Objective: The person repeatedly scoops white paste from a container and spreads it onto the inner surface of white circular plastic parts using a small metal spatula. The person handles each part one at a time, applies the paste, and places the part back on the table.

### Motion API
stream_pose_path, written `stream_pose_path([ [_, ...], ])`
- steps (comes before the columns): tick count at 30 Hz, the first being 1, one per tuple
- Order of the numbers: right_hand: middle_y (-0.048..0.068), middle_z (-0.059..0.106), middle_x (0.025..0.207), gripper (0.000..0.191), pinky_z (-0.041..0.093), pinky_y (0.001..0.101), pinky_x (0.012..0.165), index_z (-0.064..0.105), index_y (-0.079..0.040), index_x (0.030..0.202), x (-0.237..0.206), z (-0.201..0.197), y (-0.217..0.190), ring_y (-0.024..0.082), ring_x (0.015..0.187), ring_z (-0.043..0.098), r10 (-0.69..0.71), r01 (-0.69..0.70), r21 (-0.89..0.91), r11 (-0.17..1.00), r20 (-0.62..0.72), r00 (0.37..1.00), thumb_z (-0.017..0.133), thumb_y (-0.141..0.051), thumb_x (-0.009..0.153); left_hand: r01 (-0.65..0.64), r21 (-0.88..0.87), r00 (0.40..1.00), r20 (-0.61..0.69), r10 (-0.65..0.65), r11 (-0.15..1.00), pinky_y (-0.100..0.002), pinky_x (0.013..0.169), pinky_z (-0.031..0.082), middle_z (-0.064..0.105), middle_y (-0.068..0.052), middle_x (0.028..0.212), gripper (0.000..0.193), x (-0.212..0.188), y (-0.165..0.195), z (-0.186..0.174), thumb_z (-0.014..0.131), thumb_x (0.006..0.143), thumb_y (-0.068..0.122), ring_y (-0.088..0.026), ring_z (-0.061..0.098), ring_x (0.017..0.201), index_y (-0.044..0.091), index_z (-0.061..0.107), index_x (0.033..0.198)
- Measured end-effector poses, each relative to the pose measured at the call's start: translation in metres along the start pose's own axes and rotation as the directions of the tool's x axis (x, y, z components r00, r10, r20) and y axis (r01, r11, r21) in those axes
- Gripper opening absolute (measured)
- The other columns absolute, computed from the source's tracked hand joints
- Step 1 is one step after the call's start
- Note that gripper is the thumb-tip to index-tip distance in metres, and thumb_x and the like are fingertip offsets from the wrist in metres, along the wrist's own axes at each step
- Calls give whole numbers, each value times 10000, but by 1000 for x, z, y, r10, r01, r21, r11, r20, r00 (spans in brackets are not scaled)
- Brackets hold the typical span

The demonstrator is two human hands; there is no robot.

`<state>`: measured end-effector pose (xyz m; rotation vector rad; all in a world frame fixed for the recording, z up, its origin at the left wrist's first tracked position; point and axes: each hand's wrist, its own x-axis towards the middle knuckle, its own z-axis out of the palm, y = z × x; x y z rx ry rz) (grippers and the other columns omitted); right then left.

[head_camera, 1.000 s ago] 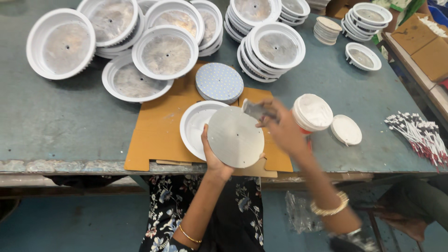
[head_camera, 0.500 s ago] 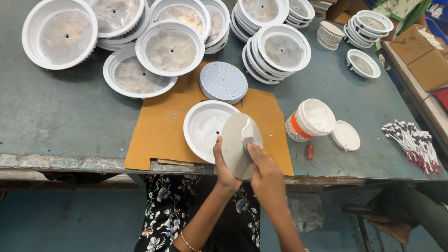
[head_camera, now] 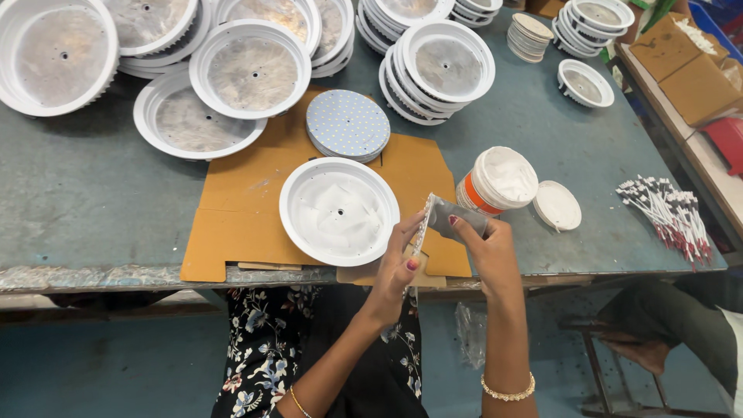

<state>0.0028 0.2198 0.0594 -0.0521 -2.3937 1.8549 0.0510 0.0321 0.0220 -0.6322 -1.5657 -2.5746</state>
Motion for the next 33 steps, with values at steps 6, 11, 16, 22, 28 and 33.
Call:
stream_pose_path([
  [6,9,716,862,238,445,245,680,778,43,1001,-17,-2,-15,52,765,576,-28,26,-46,999,-43,999,775,-176,907,-19,82,1000,-9,19,996,-468,1278,199,360,-219,1609,1004,1,4,11,402,940,750,-347,305,1560,-12,312,1587],
  [11,-40,732,835,220,478,194,683,772,19,1016,-38,13,-36,1,760,600,-64,58,-89,994,-60,996,767,-155,882,21,109,999,-35,-17,994,-464,1269,201,374,-226,1595,992,-3,2,12,385,943,740,-337,320,1543,-22,314,1575],
  [16,-2,631,736,202,364,223,566,785,14,1058,-58,32,-58,44,653,489,-46,22,-230,973,-101,994,767,-101,892,53,119,996,-80,-44,991,-465,1256,212,386,-249,1571,999,-2,-8,10,377,938,745,-349,329,1531,-37,308,1556],
  [22,57,749,926,220,525,237,691,751,3,1103,-90,54,-69,79,773,680,-295,263,-357,896,-38,955,721,-27,887,100,-98,989,-104,-110,990,-392,1184,325,433,-188,1506,924,-5,-26,3,422,962,701,-276,425,1413,-12,293,1535],
  [28,111,749,1013,248,564,312,850,732,-29,1116,-107,61,-59,216,926,728,-573,529,-504,683,79,816,709,7,871,280,-357,930,-131,-344,891,-273,761,466,570,-41,1082,787,-11,-37,0,380,947,673,-138,533,912,102,390,1489],
  [33,113,748,1016,266,564,336,809,747,-39,1133,-73,32,-52,243,887,735,-474,432,-525,733,61,879,687,30,883,297,-549,910,-86,-406,781,-333,726,566,581,-119,1102,811,-10,-36,-1,334,1015,713,-203,613,923,11,491,1390],
])
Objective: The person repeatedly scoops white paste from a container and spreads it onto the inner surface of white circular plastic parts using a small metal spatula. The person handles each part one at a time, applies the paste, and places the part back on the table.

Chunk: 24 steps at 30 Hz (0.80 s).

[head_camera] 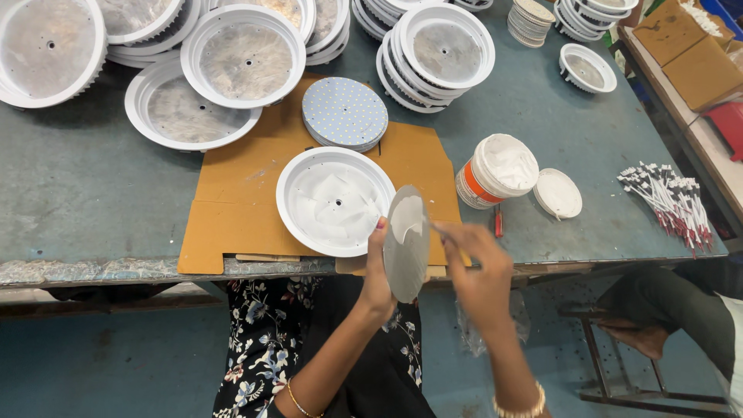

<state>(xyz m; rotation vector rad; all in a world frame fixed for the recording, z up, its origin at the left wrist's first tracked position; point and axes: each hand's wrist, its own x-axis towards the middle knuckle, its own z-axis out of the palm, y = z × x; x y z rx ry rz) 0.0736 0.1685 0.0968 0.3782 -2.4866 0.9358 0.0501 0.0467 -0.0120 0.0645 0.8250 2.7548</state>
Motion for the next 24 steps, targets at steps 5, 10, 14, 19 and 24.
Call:
stream_pose_path([
  [5,134,741,1123,317,565,378,875,715,-24,1153,28,9,30,305,1034,717,-214,214,10,977,120,970,616,97,877,126,-114,990,-42,-132,985,-426,630,626,620,-124,1180,808,-7,17,8,307,926,726,-230,675,983,109,494,1412],
  [10,147,729,1156,407,546,416,928,693,-25,1181,12,18,34,339,1083,697,-297,305,-35,952,149,943,559,147,836,59,-167,997,-35,-66,984,-457,633,620,618,-137,1188,795,-10,38,9,330,923,712,-238,673,1002,98,500,1397],
  [14,144,730,1157,458,540,426,932,683,-22,1184,-15,27,26,341,1077,688,-247,257,-71,964,129,960,558,159,782,-10,-203,987,-160,-23,979,-404,887,586,620,-129,1247,763,-9,40,8,370,943,663,-227,649,1115,75,504,1412],
  [19,156,720,1142,474,541,414,918,677,-14,1191,-41,24,10,343,1067,687,-220,230,-82,970,115,969,577,158,761,-104,-236,977,-205,55,966,-399,941,529,603,-113,1232,735,-6,35,3,404,965,632,-218,615,1123,46,509,1396],
  [24,123,748,985,319,565,319,796,741,-19,1161,-32,15,13,212,869,721,16,-20,39,999,105,994,618,77,883,-146,-244,973,-213,94,959,-390,912,534,604,-97,1211,696,-4,15,-1,393,972,617,-208,619,1095,71,498,1391],
])
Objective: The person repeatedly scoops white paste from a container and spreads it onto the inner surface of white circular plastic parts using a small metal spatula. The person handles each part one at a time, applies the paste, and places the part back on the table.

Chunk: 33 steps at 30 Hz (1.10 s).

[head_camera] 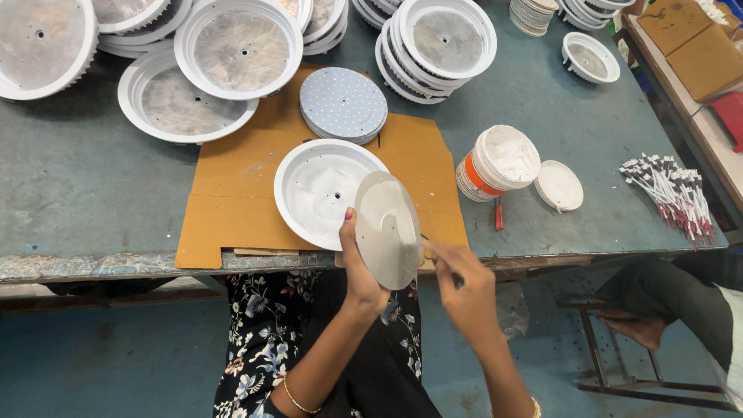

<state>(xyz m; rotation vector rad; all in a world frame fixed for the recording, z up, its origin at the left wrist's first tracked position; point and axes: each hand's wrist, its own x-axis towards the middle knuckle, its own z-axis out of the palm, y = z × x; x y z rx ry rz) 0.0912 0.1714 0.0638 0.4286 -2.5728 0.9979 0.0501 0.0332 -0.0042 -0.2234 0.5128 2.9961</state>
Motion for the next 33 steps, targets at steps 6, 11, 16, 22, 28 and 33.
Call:
stream_pose_path([
  [6,118,738,838,177,535,297,648,734,32,1038,7,13,-3,146,698,686,195,-196,92,976,21,981,685,-80,910,-134,47,987,92,129,990,-386,1037,458,542,-90,1342,710,-2,-16,-7,408,1002,598,-202,554,1223,72,411,1479],
  [11,99,734,697,193,544,293,554,720,43,973,4,19,-18,128,584,676,361,-370,173,913,86,929,699,-134,897,-239,146,960,187,211,960,-370,1079,413,481,-91,1435,758,-9,-14,0,388,991,597,-208,493,1290,90,315,1550],
  [16,97,769,749,216,548,291,595,724,42,987,3,16,-40,120,613,699,373,-379,174,909,68,925,695,-150,893,-366,311,924,238,301,877,-358,1156,369,428,-125,1468,816,-14,-12,7,424,983,612,-233,426,1393,35,296,1545],
  [22,101,760,740,214,539,287,618,734,37,1016,0,10,-70,122,621,666,321,-326,106,939,67,945,687,-139,904,-454,373,886,288,364,809,-345,1184,350,413,-127,1497,837,-15,-8,10,424,998,635,-223,423,1407,24,302,1557],
  [28,110,781,804,201,546,292,653,735,10,1050,16,-2,-72,126,689,706,222,-221,119,968,10,975,689,-130,912,-215,275,972,153,178,937,-349,796,483,499,-91,1274,779,-13,-15,-4,373,949,618,-182,534,1022,118,291,1540],
  [33,155,753,1079,260,562,350,851,729,6,1152,41,9,-59,247,944,736,-103,101,62,993,26,994,596,26,930,-56,96,993,111,46,994,-329,961,484,562,-89,1209,711,-3,-27,-21,385,1044,638,-174,578,1111,27,490,1391],
])
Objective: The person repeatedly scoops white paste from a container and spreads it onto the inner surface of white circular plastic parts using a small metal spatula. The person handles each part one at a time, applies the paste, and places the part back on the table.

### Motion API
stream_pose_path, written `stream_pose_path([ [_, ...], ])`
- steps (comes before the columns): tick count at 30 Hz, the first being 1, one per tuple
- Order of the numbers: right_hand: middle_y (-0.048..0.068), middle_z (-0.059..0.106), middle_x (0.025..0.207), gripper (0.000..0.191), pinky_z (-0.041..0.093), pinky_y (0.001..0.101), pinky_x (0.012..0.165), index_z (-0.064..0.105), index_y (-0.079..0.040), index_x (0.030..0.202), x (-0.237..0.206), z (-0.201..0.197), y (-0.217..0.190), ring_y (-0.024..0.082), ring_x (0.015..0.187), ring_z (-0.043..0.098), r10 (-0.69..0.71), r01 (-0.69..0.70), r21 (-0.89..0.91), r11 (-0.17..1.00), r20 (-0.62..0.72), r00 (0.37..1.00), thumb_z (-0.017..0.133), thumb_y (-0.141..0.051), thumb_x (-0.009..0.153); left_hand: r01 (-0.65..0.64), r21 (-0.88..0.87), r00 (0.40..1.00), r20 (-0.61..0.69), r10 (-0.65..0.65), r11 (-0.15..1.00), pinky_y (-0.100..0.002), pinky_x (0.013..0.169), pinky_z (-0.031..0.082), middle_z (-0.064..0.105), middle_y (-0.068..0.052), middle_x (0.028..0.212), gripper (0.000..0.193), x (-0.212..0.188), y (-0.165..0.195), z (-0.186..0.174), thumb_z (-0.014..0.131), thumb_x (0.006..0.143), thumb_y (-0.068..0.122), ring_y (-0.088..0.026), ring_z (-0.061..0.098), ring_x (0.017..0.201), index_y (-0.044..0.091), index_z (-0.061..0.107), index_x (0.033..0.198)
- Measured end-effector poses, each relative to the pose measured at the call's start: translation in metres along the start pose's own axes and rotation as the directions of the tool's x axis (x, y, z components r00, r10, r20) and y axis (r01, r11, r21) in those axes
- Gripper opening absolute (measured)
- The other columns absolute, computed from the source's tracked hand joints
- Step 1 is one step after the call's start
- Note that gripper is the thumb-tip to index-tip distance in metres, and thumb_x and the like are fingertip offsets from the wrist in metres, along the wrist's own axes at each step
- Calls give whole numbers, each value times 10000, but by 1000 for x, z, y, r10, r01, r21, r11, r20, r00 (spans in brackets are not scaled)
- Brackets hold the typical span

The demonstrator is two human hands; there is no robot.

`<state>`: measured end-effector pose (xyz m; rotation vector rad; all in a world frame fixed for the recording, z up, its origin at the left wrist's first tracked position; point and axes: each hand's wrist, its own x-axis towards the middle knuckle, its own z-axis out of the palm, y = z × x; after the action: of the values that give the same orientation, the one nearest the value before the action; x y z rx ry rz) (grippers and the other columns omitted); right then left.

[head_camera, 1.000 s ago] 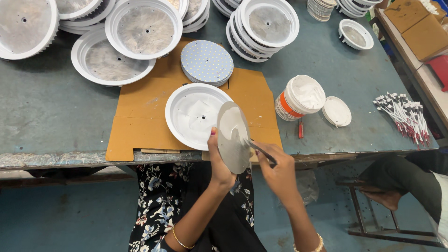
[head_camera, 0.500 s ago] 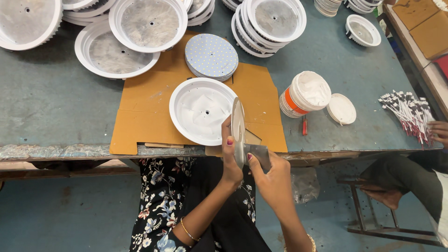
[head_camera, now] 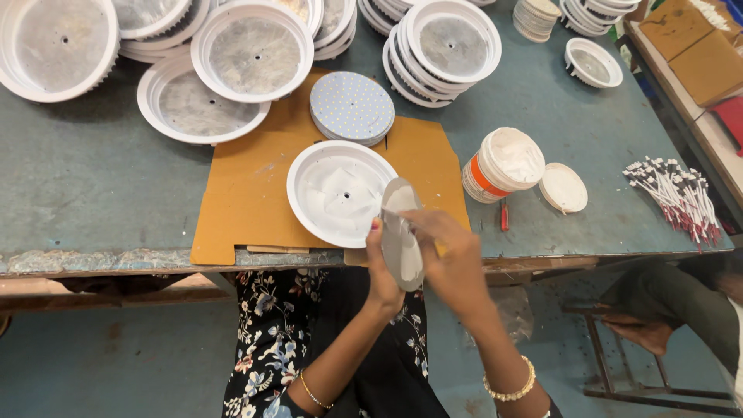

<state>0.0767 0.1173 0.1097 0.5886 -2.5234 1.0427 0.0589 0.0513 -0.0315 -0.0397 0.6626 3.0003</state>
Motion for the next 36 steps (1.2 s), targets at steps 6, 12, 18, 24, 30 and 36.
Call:
stream_pose_path([
  [6,170,708,1129,412,531,430,966,675,-1,1178,-35,15,-8,361,1101,678,-158,164,-81,983,71,985,561,128,804,75,-95,990,-115,-86,993,-378,956,499,611,-93,1231,745,3,27,-3,377,954,660,-214,609,1115,75,502,1399],
  [12,138,731,1114,517,550,411,943,700,-26,1174,-55,-5,-2,329,1060,709,-135,144,-69,987,124,983,544,150,713,90,-131,982,-153,-109,987,-399,980,509,611,-93,1289,743,0,43,13,397,930,634,-226,619,1162,85,483,1422],
  [18,130,756,1103,341,571,357,860,734,-63,1183,-15,-11,15,275,970,750,52,-52,2,999,28,998,618,62,888,103,-109,991,-76,-112,989,-403,963,499,597,-103,1246,711,-6,29,14,377,968,634,-227,608,1130,77,499,1392],
  [24,185,702,1078,415,534,427,897,672,-17,1237,-37,30,-23,360,1024,677,-6,2,-198,980,-20,1000,618,45,830,104,-106,986,-117,-116,989,-361,955,500,584,-110,1214,733,-7,30,7,364,998,653,-208,595,1088,49,515,1384],
  [30,180,691,1139,472,529,435,916,639,-24,1283,-63,25,-39,364,1070,661,-65,78,-222,972,64,996,625,24,813,154,-94,980,-109,-164,984,-370,891,535,590,-115,1224,796,-4,42,10,324,946,703,-230,607,1066,75,497,1405],
  [36,136,766,1006,261,582,360,791,744,-63,1138,-9,-8,-1,274,910,771,173,-172,-8,985,76,982,635,-41,902,159,-70,986,-48,-162,985,-399,829,532,615,-118,1193,778,-5,41,16,304,965,705,-239,623,1051,83,509,1385],
])
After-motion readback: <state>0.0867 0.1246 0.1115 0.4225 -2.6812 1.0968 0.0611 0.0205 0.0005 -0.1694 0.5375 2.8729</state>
